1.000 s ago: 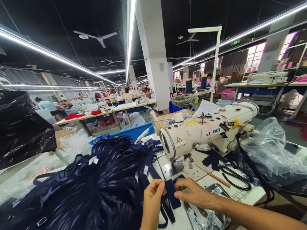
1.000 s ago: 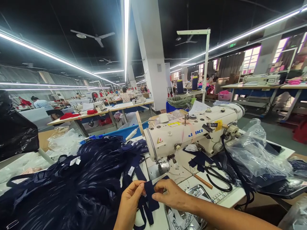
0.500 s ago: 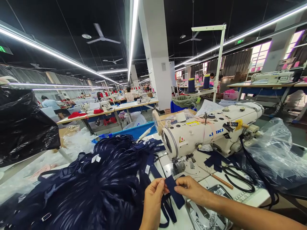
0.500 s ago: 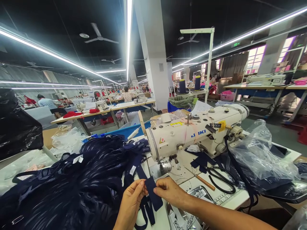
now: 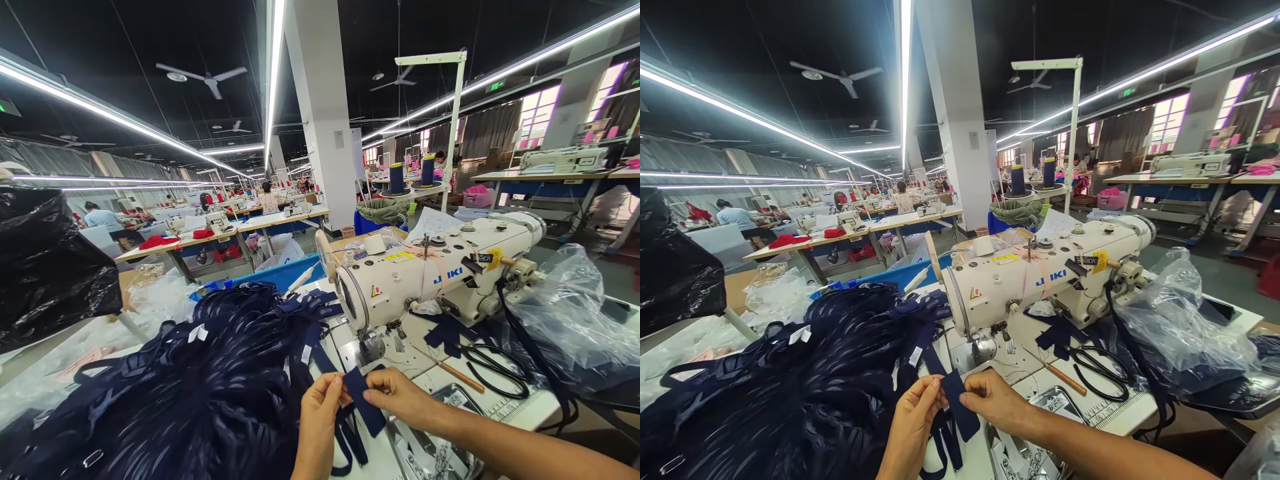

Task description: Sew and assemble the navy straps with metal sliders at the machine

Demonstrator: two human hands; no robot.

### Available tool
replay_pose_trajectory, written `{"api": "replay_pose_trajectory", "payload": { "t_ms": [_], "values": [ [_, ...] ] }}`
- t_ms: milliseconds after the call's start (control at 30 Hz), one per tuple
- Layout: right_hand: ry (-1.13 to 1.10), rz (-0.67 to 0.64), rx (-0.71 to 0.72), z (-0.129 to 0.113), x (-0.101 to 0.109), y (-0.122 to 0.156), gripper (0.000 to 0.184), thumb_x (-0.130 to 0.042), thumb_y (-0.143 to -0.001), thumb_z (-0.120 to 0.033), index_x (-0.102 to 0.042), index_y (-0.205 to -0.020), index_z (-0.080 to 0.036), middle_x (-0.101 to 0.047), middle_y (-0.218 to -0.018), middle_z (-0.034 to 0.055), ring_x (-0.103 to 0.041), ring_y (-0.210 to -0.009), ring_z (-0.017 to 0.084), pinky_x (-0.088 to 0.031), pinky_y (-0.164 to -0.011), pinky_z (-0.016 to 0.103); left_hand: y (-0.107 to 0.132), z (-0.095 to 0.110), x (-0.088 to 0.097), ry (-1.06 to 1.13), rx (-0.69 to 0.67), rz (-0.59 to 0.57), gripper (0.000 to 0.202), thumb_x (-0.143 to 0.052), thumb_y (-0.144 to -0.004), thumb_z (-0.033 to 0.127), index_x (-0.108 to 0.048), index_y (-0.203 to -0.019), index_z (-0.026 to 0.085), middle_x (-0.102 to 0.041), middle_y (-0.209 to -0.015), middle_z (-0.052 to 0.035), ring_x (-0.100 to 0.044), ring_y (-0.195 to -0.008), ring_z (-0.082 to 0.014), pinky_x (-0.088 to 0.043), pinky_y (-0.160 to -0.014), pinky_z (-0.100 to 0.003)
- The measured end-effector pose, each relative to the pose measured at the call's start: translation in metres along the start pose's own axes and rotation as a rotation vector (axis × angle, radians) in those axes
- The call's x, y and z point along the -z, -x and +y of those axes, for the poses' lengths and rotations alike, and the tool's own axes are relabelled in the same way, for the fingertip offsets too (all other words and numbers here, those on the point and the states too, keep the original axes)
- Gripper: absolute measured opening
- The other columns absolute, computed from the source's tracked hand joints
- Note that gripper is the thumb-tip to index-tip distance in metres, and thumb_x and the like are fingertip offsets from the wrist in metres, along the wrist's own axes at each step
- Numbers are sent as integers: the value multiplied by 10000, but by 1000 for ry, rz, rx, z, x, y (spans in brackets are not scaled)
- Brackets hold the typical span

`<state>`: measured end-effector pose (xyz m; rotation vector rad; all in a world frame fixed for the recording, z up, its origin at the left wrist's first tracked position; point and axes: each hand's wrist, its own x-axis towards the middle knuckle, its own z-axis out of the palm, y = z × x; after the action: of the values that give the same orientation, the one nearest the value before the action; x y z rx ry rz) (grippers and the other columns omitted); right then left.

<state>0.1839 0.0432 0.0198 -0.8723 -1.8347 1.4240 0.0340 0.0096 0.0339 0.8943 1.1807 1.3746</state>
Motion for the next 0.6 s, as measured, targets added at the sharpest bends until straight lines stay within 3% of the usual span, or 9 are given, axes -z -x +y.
{"api": "replay_pose_trajectory", "payload": {
  "t_ms": [133,233,367,433,500,600],
  "values": [
    [234,42,-6,2,15,8,201,-419,-710,-239,-324,-544,-178,-346,-560,-38,-338,-558,102,-263,-516,223,-1,-1,2,-90,-114,46,319,-666,-602,439,-650,-696,135,-588,-607,-27,-505,-568,-129,-421,-608,-249],
    [530,90,-3,11,40,17,204,-403,-737,-219,-327,-552,-178,-420,-589,-28,-382,-571,110,-273,-530,228,-6,-7,5,-132,-163,62,355,-646,-603,483,-650,-688,139,-589,-586,-31,-507,-552,-135,-429,-585,-250],
    [952,198,-82,27,82,27,214,-386,-788,-207,-441,-585,-174,-505,-593,-3,-457,-563,134,-311,-564,252,-11,-13,7,-141,-173,73,380,-636,-601,508,-645,-693,139,-588,-589,-30,-507,-550,-134,-431,-574,-242],
    [1104,298,-91,34,98,30,178,-400,-793,-191,-525,-671,-155,-565,-710,54,-505,-668,186,-329,-646,304,-10,-11,6,-149,-171,76,379,-636,-600,508,-640,-692,140,-584,-590,-27,-508,-557,-137,-431,-581,-243],
    [1222,398,-31,39,105,34,149,-425,-784,-160,-571,-795,-134,-575,-869,109,-507,-801,240,-320,-721,358,-7,-6,4,-169,-165,81,360,-630,-616,493,-634,-698,142,-582,-595,-23,-509,-574,-140,-430,-598,-244],
    [1299,442,127,41,100,34,158,-464,-766,-123,-588,-861,-147,-573,-927,97,-496,-857,238,-324,-763,366,-3,0,1,-196,-148,90,320,-622,-640,463,-628,-705,150,-580,-605,-15,-505,-599,-137,-426,-623,-232]
  ]
}}
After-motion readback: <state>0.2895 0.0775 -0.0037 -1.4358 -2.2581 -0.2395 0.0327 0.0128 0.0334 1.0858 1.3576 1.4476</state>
